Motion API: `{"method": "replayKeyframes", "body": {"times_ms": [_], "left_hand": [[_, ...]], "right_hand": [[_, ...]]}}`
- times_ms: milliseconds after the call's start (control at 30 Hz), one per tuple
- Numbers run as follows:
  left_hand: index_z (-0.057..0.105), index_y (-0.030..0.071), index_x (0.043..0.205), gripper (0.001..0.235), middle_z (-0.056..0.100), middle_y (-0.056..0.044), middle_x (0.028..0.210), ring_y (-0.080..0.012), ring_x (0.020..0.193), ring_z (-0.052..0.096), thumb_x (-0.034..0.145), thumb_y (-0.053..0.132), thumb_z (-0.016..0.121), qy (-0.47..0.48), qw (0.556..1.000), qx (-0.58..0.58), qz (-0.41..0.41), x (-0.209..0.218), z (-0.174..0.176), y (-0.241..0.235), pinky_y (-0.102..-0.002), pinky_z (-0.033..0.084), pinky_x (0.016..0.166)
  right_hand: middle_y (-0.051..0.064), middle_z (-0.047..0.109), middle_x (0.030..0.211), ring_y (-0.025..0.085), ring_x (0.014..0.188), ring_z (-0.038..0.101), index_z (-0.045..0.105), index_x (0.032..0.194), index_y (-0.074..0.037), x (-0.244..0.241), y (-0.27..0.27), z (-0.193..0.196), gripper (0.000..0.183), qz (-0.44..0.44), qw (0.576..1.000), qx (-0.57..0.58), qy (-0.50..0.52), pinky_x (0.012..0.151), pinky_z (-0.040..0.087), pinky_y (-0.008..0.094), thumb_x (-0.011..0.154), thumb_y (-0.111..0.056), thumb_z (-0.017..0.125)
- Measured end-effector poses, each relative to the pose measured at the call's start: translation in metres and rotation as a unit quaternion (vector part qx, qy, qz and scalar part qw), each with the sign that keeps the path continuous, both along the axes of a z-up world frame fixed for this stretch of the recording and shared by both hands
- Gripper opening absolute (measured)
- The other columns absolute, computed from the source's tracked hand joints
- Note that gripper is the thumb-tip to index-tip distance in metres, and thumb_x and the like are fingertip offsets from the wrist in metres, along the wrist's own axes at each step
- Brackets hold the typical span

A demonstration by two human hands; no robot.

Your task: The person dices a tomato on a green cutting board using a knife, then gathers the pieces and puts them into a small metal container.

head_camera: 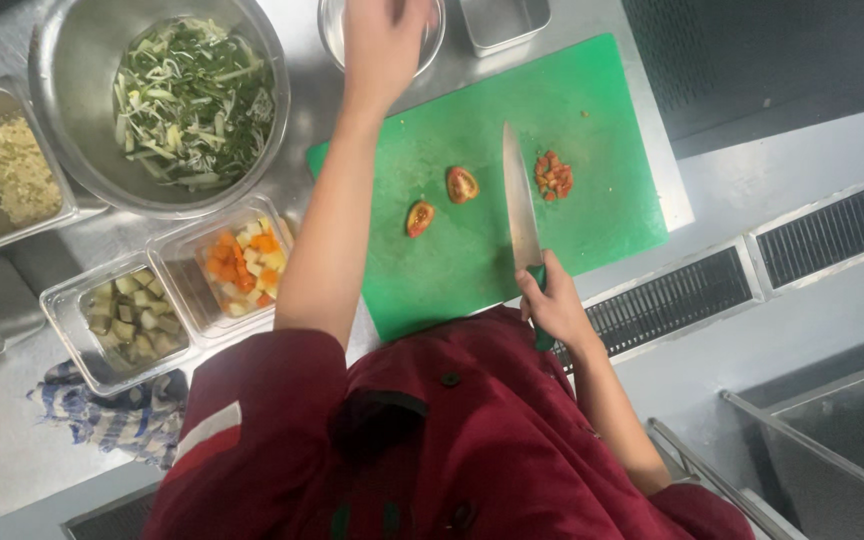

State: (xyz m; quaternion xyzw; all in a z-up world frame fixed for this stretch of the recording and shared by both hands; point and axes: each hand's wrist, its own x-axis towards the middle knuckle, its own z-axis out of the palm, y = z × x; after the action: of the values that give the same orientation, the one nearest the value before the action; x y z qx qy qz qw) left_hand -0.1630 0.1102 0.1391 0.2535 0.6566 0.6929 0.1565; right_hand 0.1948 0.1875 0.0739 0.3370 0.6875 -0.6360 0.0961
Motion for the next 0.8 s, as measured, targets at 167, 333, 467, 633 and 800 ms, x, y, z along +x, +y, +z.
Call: {"method": "replayKeyframes", "body": {"times_ms": [167,333,467,633,800], "left_hand": [[0.075,0.009,0.101,0.012,0.074,-0.004,0.085,-0.0172,0.077,0.071,0.093,0.018,0.073,0.045,0.954,-0.294,-0.033,0.08,-0.06,-0.083,-0.032,0.055,0.072],[0.072,0.013,0.116,0.042,0.064,-0.016,0.114,-0.036,0.106,0.063,0.075,0.014,0.084,0.089,0.899,-0.406,-0.134,0.132,-0.07,-0.119,-0.044,0.051,0.088],[0.069,0.012,0.123,0.05,0.058,-0.02,0.122,-0.0386,0.115,0.058,0.075,0.006,0.08,0.145,0.909,-0.377,-0.101,0.151,-0.078,-0.122,-0.045,0.051,0.092],[0.068,0.008,0.11,0.025,0.065,-0.019,0.104,-0.039,0.097,0.067,0.087,0.005,0.076,0.124,0.929,-0.343,-0.057,0.15,-0.084,-0.125,-0.046,0.055,0.085],[0.064,0.002,0.106,0.013,0.073,-0.009,0.082,-0.0232,0.072,0.077,0.094,0.006,0.069,-0.095,0.932,-0.343,-0.062,0.141,-0.076,-0.125,-0.034,0.059,0.066]], "right_hand": [[0.002,0.054,0.065,0.012,0.048,0.056,0.049,0.116,-0.001,0.001,0.004,-0.004,0.025,-0.031,0.999,-0.009,0.019,0.044,0.047,0.03,0.102,-0.02,0.058],[0.002,0.055,0.069,0.012,0.049,0.056,0.048,0.118,-0.001,-0.01,0.005,0.001,0.024,-0.038,0.998,-0.016,0.042,0.046,0.048,0.029,0.103,-0.018,0.057],[0.002,0.054,0.071,0.012,0.049,0.057,0.048,0.117,-0.001,-0.015,0.0,0.004,0.022,-0.066,0.996,-0.033,0.056,0.046,0.048,0.029,0.104,-0.017,0.056],[0.002,0.053,0.073,0.013,0.051,0.056,0.049,0.114,-0.002,-0.018,-0.003,0.003,0.018,-0.086,0.991,-0.058,0.08,0.049,0.049,0.029,0.106,-0.017,0.056],[0.003,0.054,0.072,0.013,0.051,0.056,0.05,0.113,-0.002,-0.035,0.017,0.002,0.018,-0.047,0.993,-0.064,0.089,0.048,0.049,0.03,0.105,-0.016,0.057]]}}
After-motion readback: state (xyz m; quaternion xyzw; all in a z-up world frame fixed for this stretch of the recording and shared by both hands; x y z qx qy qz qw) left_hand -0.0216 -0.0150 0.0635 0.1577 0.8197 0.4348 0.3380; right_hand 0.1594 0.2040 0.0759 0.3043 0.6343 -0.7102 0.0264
